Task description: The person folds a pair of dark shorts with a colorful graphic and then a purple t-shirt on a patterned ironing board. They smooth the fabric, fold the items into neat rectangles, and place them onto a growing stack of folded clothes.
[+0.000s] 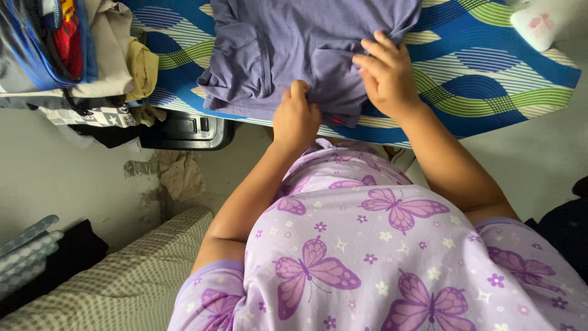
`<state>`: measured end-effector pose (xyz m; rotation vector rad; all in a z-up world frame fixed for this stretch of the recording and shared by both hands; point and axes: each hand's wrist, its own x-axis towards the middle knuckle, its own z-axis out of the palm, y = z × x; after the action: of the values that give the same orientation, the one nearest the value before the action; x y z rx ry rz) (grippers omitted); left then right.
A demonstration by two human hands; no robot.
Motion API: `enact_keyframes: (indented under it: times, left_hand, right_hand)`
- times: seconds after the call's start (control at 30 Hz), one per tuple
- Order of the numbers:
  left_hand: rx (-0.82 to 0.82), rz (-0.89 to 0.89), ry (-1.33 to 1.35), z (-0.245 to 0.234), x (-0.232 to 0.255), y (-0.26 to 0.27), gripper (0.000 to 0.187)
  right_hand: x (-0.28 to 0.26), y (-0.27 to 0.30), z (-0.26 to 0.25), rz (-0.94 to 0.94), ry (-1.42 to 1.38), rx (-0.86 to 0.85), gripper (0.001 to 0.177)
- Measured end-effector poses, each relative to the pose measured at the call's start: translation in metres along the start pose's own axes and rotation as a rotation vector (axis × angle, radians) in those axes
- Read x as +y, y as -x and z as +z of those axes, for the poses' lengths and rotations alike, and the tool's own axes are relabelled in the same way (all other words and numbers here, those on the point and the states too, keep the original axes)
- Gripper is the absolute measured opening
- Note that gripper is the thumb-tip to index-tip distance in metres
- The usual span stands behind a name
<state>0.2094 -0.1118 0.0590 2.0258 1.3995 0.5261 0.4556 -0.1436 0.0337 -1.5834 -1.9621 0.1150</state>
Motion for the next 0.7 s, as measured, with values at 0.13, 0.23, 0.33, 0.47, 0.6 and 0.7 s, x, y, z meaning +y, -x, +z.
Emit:
enact_keyframes:
  times: [0.13, 0.23, 0.33, 0.47, 0.6, 0.7]
  left_hand:
    - [0.157, 0.487, -0.153, 0.002, 0.022, 0.015, 0.04]
    - [0.043, 0.535, -0.135, 0.017, 0.052, 0.012, 0.054]
    - [-0.116, 0.366, -0.224, 0.022, 0.056, -0.002, 0.061]
    - [-0.107, 0.3, -0.255, 0.043, 0.045, -0.001, 0.058]
    - [-0.126, 0.287, -0.234, 0.06, 0.018, 0.0, 0.026]
    - [-0.062, 0.17, 0.098, 0.044, -0.003, 0.003, 0.029]
  right_hand:
    - [0.031, 0.005, -0.012, 0.024, 0.022, 0.072, 0.045]
    - [0.047, -0.002, -0.014, 0.077, 0.185, 0.13, 0.055]
    - [0.061, -0.02, -0.012, 0.134, 0.206, 0.164, 0.062]
    - [0.084, -0.042, -0.004, 0.197, 0.355, 0.19, 0.061]
    - [0.105, -0.052, 0.007, 0.183, 0.282, 0.243, 0.034]
    - [0.114, -0.062, 0.025, 0.108, -0.014, 0.31, 0.031]
